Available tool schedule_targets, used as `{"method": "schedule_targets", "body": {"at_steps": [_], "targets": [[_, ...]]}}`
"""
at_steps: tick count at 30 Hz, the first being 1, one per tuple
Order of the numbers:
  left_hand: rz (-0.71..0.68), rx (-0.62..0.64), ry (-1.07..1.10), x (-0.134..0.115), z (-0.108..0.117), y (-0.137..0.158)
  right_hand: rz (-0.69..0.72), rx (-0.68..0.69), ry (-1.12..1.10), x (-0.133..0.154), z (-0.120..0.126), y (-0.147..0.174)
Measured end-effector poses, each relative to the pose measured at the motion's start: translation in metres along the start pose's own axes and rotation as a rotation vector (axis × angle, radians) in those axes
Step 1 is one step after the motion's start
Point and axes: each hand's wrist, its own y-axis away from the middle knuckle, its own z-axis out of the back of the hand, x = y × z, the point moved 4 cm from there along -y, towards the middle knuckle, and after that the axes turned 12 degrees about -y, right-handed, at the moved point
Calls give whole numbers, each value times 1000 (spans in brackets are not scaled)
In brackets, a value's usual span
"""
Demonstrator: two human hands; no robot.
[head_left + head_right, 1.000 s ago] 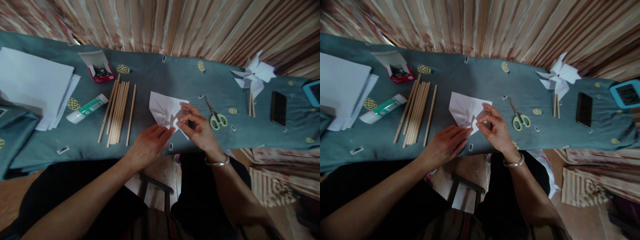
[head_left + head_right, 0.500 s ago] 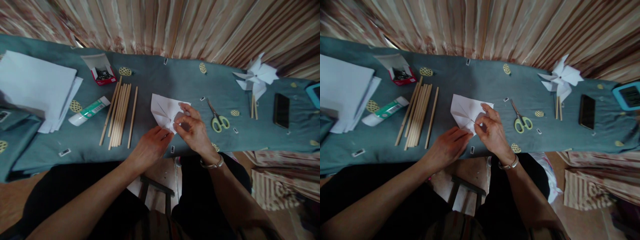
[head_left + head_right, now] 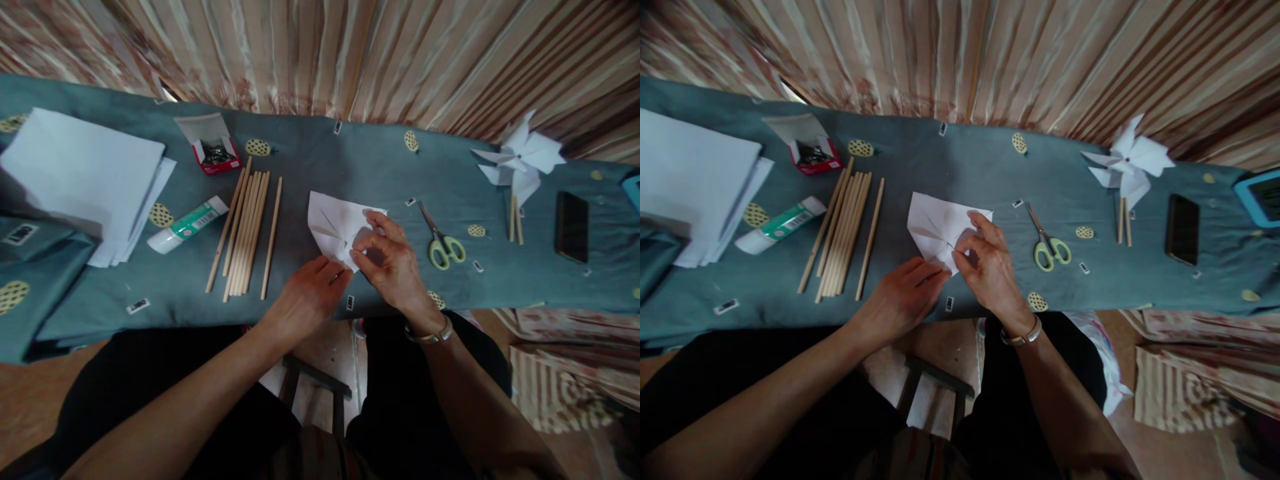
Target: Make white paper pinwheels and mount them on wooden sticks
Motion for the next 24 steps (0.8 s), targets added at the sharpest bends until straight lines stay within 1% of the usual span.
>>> {"method": "schedule_targets", "body": {"at_steps": [8,14,24], "targets": [[3,1,-2,-1,0,0,-35,-5,-12,-3,1,0],[2,3,-10,-1,-1,1,1,7,-37,-2,0,0],[-5,-13,-46,-2,-1,0,17,16,-71,2,-1,1]]}}
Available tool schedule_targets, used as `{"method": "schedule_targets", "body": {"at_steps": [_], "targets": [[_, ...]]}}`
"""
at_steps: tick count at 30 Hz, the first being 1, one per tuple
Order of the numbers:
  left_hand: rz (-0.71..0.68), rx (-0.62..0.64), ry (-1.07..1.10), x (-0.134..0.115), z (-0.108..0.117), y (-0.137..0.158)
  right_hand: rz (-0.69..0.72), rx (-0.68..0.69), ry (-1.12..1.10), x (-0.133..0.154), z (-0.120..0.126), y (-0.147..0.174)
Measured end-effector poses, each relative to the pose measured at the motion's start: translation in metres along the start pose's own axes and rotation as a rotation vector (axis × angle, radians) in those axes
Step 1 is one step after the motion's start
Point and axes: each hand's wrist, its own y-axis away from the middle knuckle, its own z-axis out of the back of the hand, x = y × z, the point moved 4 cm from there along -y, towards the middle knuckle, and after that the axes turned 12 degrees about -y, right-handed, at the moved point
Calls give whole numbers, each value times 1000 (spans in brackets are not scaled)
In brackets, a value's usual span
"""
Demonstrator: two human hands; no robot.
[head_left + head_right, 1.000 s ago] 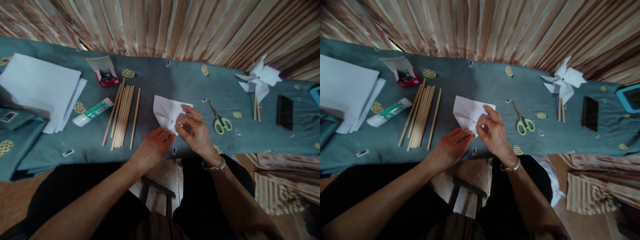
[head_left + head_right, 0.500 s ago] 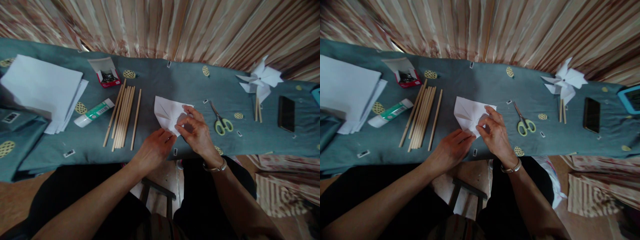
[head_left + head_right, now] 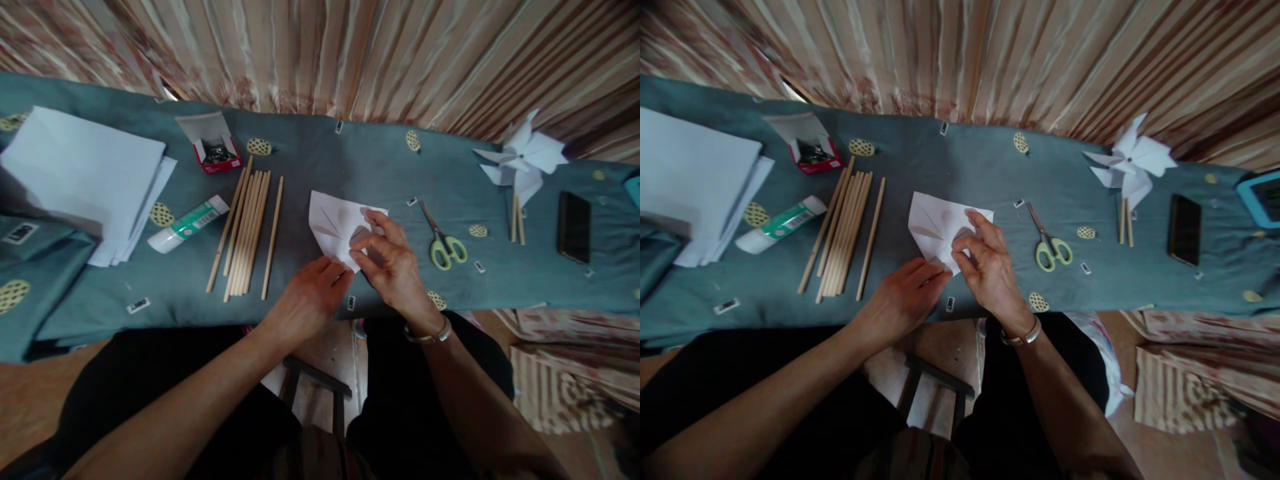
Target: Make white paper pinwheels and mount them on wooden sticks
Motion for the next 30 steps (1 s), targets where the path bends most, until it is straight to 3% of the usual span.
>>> {"method": "schedule_targets", "body": {"at_steps": [12,20,30], "targets": [[3,-14,24,1,2,0,51,33,148,13,-2,2],[-3,3,27,1,1,0,128,83,374,23,-14,13],[19,23,-1,3,2,-3,149,192,403,27,-30,17]]}}
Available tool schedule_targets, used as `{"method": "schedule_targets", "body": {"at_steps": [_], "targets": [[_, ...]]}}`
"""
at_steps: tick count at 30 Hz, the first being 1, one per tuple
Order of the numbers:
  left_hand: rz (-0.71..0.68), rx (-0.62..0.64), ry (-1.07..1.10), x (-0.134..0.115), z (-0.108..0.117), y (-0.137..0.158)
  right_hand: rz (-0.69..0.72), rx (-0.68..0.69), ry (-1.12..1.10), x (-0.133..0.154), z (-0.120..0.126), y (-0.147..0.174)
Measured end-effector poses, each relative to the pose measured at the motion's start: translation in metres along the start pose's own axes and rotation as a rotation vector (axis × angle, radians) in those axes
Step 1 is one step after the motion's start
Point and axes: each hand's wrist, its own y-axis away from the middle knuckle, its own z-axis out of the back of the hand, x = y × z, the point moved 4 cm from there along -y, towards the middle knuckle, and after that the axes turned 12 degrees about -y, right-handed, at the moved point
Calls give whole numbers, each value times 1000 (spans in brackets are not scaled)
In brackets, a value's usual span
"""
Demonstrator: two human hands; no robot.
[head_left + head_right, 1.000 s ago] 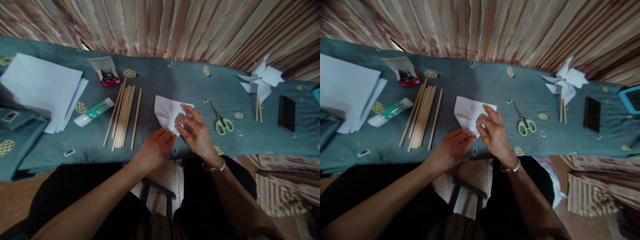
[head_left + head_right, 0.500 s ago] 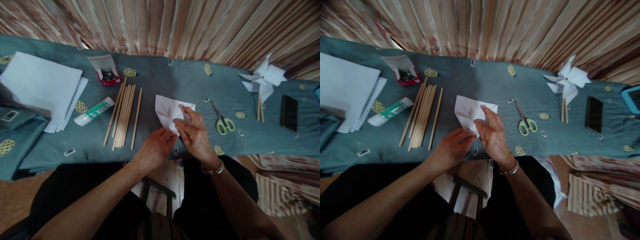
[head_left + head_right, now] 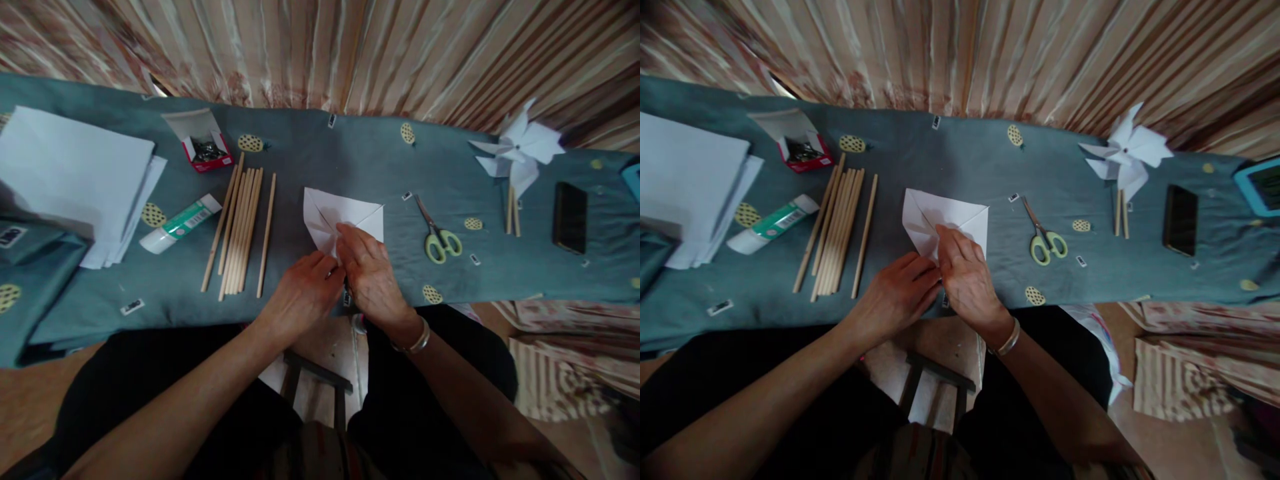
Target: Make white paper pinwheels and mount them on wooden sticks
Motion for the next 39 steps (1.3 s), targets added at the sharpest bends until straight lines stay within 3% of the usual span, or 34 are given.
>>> {"method": "schedule_targets", "body": {"at_steps": [3,6,11,15,24,31,36,39], "targets": [[-3,2,1,1,-2,0,1,16,5,0,2,-1],[5,16,9,2,-2,0,-37,-57,-67,-11,15,-1],[-5,33,1,2,-1,-1,-153,-215,-181,-52,37,-11],[-20,26,-14,2,0,-2,-193,-175,-192,-78,38,-28],[-27,-37,-62,23,10,2,-169,-154,-215,-79,53,-24],[41,-142,-138,55,15,1,-295,-146,-331,-77,59,3],[22,-191,-126,35,19,-6,-286,-190,-326,-75,59,10],[-44,-97,-115,12,12,-12,-279,-188,-325,-74,59,9]]}}
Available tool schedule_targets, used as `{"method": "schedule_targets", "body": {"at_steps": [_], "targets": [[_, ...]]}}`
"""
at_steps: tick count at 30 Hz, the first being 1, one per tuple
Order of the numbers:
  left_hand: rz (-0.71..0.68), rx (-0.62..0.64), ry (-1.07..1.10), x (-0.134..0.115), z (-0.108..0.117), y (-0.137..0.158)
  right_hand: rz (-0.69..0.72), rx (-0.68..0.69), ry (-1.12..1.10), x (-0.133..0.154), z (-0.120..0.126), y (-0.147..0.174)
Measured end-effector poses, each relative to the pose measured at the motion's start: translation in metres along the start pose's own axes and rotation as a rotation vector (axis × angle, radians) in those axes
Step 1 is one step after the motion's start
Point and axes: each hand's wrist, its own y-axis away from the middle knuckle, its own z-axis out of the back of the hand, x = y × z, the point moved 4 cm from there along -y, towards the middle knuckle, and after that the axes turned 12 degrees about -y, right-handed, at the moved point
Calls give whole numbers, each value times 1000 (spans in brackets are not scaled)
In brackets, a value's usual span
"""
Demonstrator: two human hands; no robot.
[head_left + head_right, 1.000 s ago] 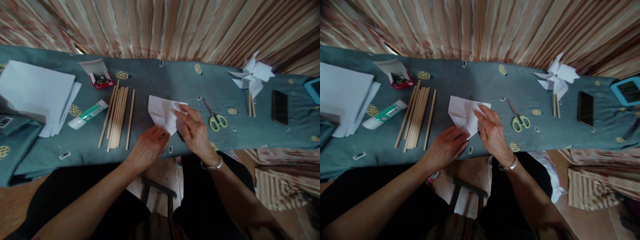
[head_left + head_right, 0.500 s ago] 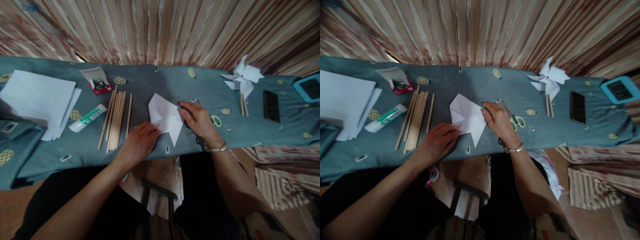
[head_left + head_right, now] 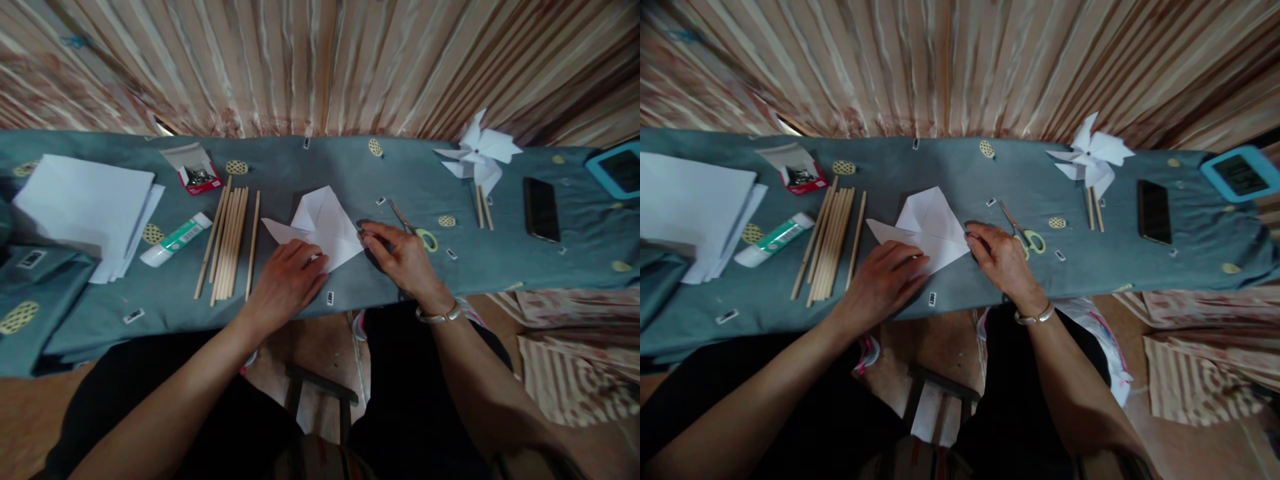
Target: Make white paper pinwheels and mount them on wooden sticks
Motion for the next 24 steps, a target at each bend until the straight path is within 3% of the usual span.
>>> {"method": "schedule_targets", "body": {"at_steps": [4,8,13,19,24], "targets": [[-20,122,-58,-14,-12,-7,14,4,-12,3,-2,1],[-21,148,-107,-15,-15,-10,21,9,-35,2,-1,3],[-33,116,-131,-15,-10,-7,21,12,-123,-2,3,9],[1,29,-38,-10,-2,7,-19,180,-365,-2,-1,20],[-25,6,23,-10,1,17,-35,232,-537,2,-1,23]]}}
